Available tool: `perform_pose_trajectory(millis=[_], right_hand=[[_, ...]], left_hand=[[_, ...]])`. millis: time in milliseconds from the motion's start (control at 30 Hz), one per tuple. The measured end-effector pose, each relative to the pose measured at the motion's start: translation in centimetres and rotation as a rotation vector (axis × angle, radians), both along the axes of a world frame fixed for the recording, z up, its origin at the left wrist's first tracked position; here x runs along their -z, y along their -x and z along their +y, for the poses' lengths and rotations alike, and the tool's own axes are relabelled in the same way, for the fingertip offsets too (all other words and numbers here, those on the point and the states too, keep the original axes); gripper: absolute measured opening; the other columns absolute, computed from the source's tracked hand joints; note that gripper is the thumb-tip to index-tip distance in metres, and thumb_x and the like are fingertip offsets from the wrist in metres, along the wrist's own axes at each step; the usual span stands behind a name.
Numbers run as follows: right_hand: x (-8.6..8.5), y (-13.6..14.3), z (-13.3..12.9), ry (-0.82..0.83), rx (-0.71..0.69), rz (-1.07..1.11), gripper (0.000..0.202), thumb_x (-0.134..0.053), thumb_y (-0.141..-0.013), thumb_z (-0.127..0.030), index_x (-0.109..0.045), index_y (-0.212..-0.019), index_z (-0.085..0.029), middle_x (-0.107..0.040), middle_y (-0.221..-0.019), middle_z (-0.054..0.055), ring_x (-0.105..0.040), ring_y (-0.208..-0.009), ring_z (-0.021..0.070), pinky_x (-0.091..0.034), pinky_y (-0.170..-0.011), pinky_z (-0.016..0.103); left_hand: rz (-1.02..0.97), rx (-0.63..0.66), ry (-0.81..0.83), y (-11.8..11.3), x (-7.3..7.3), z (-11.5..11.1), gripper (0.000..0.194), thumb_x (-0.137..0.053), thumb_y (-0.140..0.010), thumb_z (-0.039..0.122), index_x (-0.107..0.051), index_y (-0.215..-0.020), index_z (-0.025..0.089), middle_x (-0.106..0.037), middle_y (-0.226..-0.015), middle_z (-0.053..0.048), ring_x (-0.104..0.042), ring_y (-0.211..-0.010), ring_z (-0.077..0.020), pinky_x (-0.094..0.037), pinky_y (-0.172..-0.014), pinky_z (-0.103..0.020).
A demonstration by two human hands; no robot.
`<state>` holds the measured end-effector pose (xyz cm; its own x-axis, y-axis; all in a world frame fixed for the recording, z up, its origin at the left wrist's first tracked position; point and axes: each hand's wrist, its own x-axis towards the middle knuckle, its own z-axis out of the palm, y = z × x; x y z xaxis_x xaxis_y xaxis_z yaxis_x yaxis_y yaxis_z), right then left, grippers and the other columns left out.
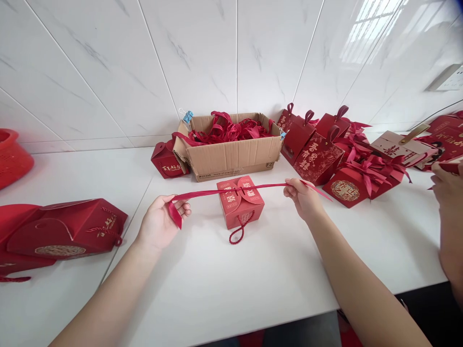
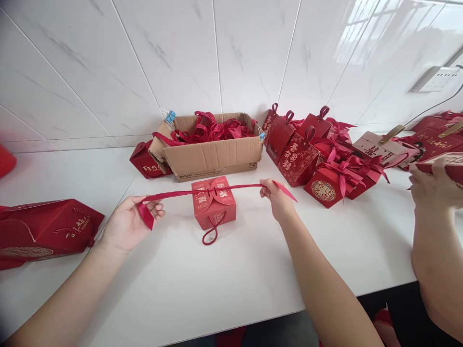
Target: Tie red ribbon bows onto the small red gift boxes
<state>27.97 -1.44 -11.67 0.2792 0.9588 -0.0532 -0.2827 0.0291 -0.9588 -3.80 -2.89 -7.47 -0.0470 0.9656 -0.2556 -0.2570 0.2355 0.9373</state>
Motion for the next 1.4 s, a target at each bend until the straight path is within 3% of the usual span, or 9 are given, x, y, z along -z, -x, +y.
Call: perform_pose_trajectory(millis=[167,433,567,700,767,867,1033,1200,1400], right_hand=[[0.0,0.0,0.1,0.042,0.043,-0.019,0.028,-0.065,-0.067,-0.021,-0.046,-0.046,-0.019,-0.035,-0.046,-0.006,-0.041,-0.048,0.0082,-0.040,-0.053,0.025],[0.9,0.3,0.4,0.183,0.106,0.013,0.034,-0.071,-0.065,-0.036,-0.042,-0.057,-0.020,-0.038,-0.056,-0.006,-0.044,-0.049,0.0087,-0.043,-0.049,0.025],[0.9,1.0,0.2,0.165,0.341,-0.105,0.047,-0.072,-0.065,-0.048,-0.051,-0.099,-0.023,-0.054,-0.112,0.008,-0.058,-0.101,0.0234,-0.052,-0.081,0.039],[0.1,2.0,-0.9,-0.133,0.563,-0.592,0.082,-0.068,-0.072,-0.050,-0.029,-0.137,-0.020,-0.018,-0.148,0.017,-0.018,-0.142,0.0299,-0.019,-0.115,0.053],[-0.3,2.4,-1.5,-0.338,0.475,-0.790,0.081,-0.067,-0.075,-0.047,-0.026,-0.141,-0.022,-0.017,-0.150,0.016,-0.011,-0.145,0.0287,-0.013,-0.117,0.053],[-0.3,2.9,-2.2,-0.543,0.100,-0.923,0.069,-0.064,-0.079,-0.045,-0.034,-0.138,-0.027,-0.018,-0.153,0.012,-0.013,-0.146,0.0272,-0.018,-0.117,0.052],[0.2,3.2,-2.4,-0.468,-0.378,-0.830,0.071,-0.063,-0.081,-0.048,-0.031,-0.142,-0.029,-0.009,-0.159,0.009,-0.002,-0.148,0.0273,-0.022,-0.116,0.052],[-0.2,3.0,-2.5,-0.486,-0.485,-0.794,0.050,-0.062,-0.083,-0.042,-0.047,-0.128,-0.025,-0.033,-0.151,0.010,-0.011,-0.147,0.0274,-0.027,-0.114,0.048],[-0.7,3.1,-2.8,-0.520,-0.517,-0.808,0.047,-0.069,-0.078,-0.040,-0.051,-0.117,-0.022,-0.028,-0.152,0.013,-0.013,-0.146,0.0286,-0.028,-0.114,0.047]], left_hand=[[-0.114,-0.186,0.111,-0.2,-0.1,0.4,0.008,-0.042,-0.074,0.011,-0.044,-0.069,0.017,-0.053,-0.056,0.001,-0.051,-0.051,-0.0110,-0.046,-0.054,-0.024],[0.184,0.038,0.180,0.7,1.8,0.6,0.009,-0.058,-0.069,0.021,-0.051,-0.070,0.016,-0.065,-0.074,-0.007,-0.059,-0.070,-0.0203,-0.045,-0.066,-0.031],[0.898,-0.087,-0.248,0.3,3.3,0.0,0.028,-0.062,-0.072,0.028,-0.053,-0.098,0.021,-0.060,-0.114,-0.009,-0.052,-0.111,-0.0281,-0.041,-0.092,-0.042],[1.003,0.014,-0.611,-2.1,2.2,-0.9,0.025,-0.055,-0.083,0.035,-0.051,-0.104,0.023,-0.052,-0.126,-0.008,-0.048,-0.121,-0.0248,-0.040,-0.099,-0.042],[1.026,0.156,-0.693,-4.0,1.0,-1.1,0.032,-0.057,-0.083,0.038,-0.051,-0.111,0.024,-0.048,-0.132,-0.008,-0.043,-0.127,-0.0247,-0.038,-0.104,-0.042],[1.088,0.349,-0.732,-6.5,-0.5,-0.7,0.050,-0.065,-0.077,0.045,-0.049,-0.120,0.024,-0.038,-0.142,-0.009,-0.029,-0.137,-0.0273,-0.029,-0.112,-0.046],[0.955,0.506,-0.572,-8.2,-0.9,0.3,0.059,-0.072,-0.068,0.052,-0.045,-0.111,0.023,-0.039,-0.138,-0.010,-0.039,-0.129,-0.0285,-0.039,-0.104,-0.046],[0.899,0.633,-0.607,-8.1,-1.1,0.2,0.046,-0.073,-0.069,0.040,-0.046,-0.104,0.026,-0.043,-0.131,-0.004,-0.043,-0.123,-0.0247,-0.043,-0.100,-0.042],[0.914,0.673,-0.582,-8.2,-1.5,-0.1,0.047,-0.074,-0.067,0.041,-0.047,-0.104,0.027,-0.039,-0.133,-0.005,-0.035,-0.130,-0.0273,-0.040,-0.104,-0.045]])
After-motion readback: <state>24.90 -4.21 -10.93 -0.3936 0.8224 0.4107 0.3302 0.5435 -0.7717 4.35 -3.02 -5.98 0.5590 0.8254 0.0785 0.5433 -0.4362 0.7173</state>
